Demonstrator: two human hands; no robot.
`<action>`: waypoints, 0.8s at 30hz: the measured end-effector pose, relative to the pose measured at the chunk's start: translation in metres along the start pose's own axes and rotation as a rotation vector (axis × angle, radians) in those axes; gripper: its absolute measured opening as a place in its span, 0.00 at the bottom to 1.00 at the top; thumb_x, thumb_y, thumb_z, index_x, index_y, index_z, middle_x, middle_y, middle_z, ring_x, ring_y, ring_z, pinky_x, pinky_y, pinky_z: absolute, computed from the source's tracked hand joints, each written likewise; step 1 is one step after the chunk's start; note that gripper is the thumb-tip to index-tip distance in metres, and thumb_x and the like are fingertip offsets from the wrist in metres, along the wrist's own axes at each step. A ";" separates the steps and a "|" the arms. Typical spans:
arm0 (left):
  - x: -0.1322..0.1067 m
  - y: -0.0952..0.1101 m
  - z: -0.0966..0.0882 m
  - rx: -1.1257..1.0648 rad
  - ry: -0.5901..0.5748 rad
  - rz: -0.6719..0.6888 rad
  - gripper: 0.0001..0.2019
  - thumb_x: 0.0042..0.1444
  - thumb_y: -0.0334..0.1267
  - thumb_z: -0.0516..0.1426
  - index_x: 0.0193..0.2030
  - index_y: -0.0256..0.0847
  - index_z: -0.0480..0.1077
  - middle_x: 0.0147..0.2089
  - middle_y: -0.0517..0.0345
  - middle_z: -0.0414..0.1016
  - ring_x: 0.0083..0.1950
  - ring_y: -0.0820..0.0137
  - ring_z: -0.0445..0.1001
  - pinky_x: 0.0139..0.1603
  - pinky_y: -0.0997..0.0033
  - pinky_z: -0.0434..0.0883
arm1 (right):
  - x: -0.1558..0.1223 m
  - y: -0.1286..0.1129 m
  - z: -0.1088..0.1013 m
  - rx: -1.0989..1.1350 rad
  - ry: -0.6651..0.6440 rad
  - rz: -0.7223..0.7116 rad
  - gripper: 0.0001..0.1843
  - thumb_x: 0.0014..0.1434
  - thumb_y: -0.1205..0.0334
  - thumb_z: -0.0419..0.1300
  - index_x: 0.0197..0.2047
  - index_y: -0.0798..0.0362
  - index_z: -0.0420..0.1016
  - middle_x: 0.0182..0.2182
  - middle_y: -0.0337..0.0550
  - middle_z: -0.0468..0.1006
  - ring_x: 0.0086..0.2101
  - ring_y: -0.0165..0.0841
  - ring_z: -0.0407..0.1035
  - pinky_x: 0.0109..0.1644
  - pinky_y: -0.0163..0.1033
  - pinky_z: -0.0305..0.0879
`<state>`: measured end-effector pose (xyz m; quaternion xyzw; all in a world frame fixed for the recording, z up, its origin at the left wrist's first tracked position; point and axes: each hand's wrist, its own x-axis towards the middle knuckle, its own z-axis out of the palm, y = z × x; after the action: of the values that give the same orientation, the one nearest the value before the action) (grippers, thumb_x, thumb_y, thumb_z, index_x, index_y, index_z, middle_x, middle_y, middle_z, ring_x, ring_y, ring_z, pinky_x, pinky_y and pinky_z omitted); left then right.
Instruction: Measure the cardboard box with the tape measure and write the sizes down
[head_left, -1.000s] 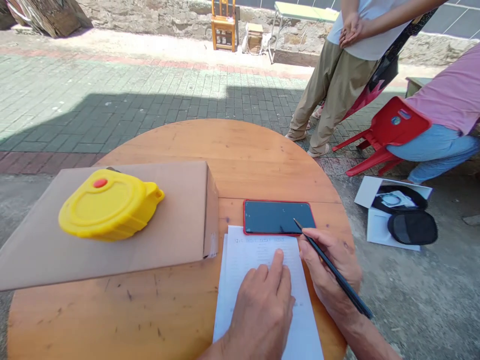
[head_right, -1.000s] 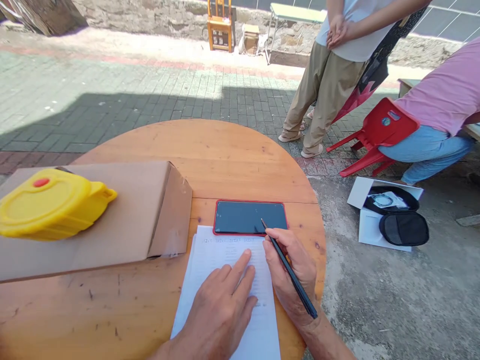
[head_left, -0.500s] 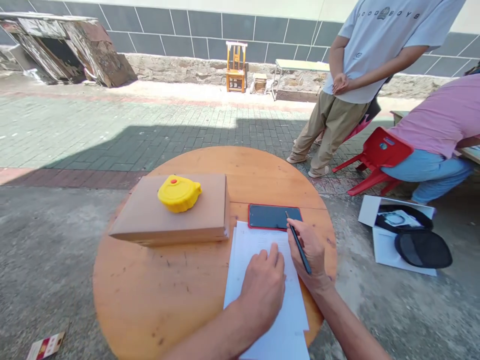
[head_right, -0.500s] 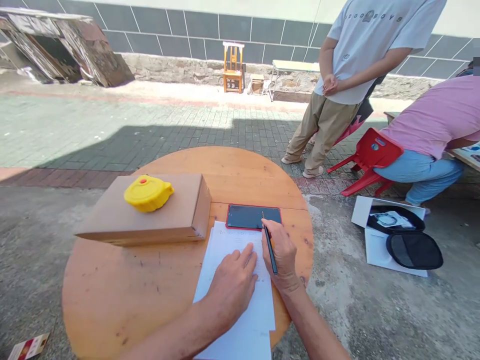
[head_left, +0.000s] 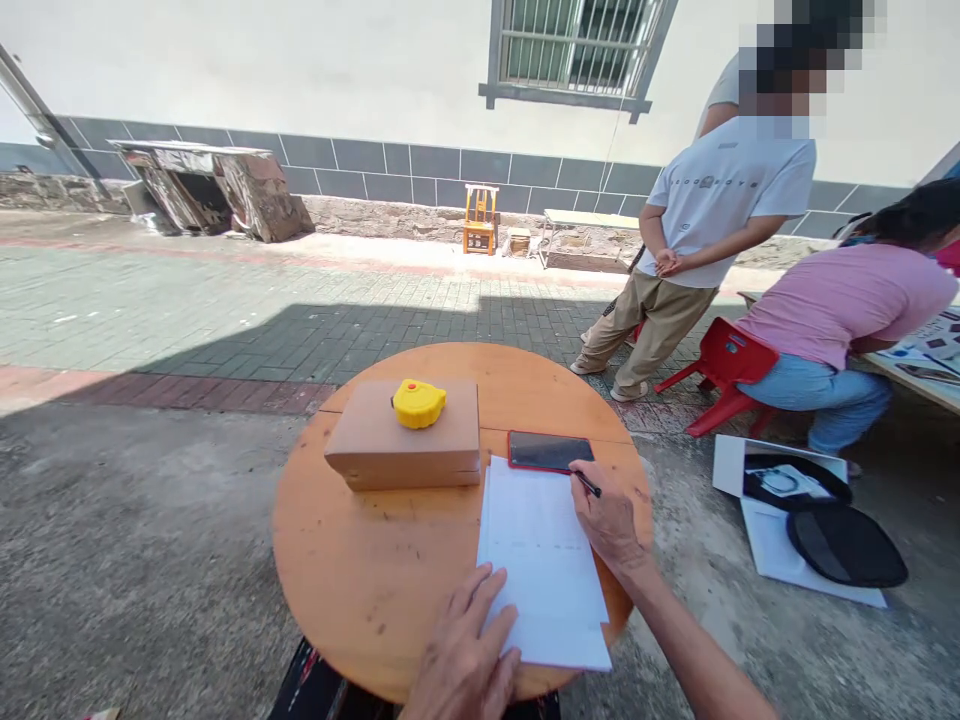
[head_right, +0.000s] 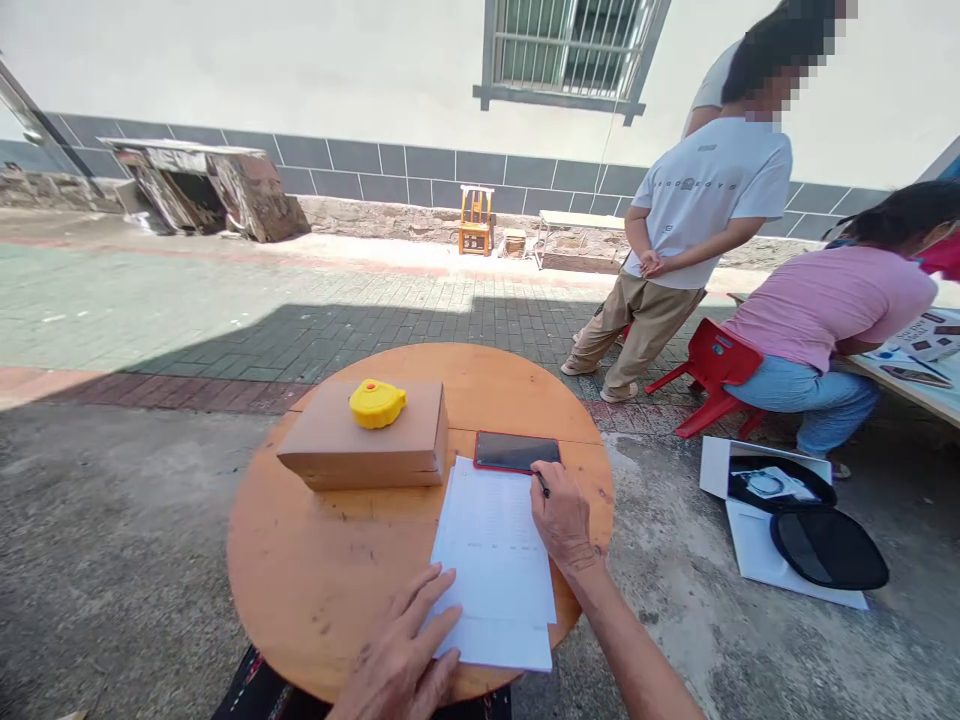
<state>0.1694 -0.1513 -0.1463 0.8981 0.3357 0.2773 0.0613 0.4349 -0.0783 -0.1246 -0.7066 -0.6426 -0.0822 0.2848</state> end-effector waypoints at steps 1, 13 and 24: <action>-0.005 -0.004 -0.004 -0.002 0.020 -0.014 0.13 0.56 0.32 0.56 0.48 0.42 0.70 0.61 0.46 0.69 0.62 0.57 0.66 0.53 0.57 0.74 | -0.003 -0.002 -0.007 -0.057 -0.041 0.005 0.11 0.62 0.67 0.50 0.40 0.54 0.74 0.35 0.47 0.78 0.37 0.38 0.72 0.41 0.39 0.64; -0.009 -0.005 -0.011 -0.084 0.054 -0.165 0.10 0.58 0.34 0.55 0.46 0.41 0.72 0.55 0.47 0.73 0.55 0.58 0.71 0.54 0.52 0.72 | -0.024 -0.028 -0.038 -0.355 -0.330 0.176 0.14 0.56 0.66 0.54 0.42 0.57 0.79 0.25 0.51 0.80 0.28 0.41 0.75 0.31 0.38 0.61; -0.010 -0.006 -0.010 -0.052 0.039 -0.140 0.09 0.61 0.34 0.54 0.47 0.40 0.71 0.55 0.47 0.72 0.55 0.57 0.70 0.54 0.51 0.71 | -0.116 -0.033 -0.025 -0.033 0.024 0.093 0.14 0.64 0.62 0.50 0.40 0.53 0.77 0.34 0.46 0.80 0.36 0.37 0.73 0.42 0.40 0.68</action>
<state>0.1548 -0.1537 -0.1444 0.8649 0.3918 0.2985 0.0972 0.3914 -0.1906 -0.1498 -0.7393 -0.6041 -0.0878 0.2842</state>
